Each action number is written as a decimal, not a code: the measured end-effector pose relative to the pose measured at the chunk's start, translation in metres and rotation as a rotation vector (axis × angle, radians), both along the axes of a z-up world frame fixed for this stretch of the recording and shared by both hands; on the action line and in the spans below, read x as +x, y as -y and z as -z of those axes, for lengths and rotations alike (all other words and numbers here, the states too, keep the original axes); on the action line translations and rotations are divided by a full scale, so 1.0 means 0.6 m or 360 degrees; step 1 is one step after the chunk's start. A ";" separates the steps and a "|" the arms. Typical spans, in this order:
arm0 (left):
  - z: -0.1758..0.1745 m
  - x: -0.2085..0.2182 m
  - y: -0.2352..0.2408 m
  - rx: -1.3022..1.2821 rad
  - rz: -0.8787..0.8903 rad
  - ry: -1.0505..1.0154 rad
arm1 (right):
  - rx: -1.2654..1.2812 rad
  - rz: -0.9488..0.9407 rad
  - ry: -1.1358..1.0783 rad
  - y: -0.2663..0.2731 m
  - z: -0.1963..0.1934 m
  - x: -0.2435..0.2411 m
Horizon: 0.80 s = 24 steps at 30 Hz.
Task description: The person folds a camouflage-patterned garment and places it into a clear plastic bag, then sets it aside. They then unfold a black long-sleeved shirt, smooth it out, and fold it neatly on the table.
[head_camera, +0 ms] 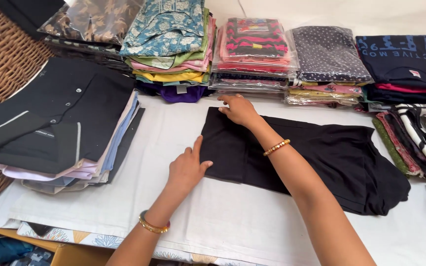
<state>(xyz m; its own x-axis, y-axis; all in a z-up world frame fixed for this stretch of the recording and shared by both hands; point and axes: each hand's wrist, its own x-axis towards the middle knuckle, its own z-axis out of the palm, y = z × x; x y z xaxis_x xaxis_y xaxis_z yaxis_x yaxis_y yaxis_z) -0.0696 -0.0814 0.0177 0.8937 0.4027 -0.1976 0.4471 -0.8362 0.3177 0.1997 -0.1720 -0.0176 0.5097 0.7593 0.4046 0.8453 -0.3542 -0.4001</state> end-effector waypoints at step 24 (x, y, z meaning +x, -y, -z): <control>0.046 -0.007 -0.040 0.0200 0.0356 0.1145 | -0.0154 -0.0425 -0.1175 -0.087 0.044 0.092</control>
<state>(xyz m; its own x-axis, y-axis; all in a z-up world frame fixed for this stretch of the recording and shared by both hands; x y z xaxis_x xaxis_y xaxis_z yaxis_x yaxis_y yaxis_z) -0.0736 -0.0577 -0.0101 0.8479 0.1779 0.4995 -0.0184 -0.9316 0.3631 0.2550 -0.1199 -0.0440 0.4164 0.9083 -0.0416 0.4345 -0.2389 -0.8684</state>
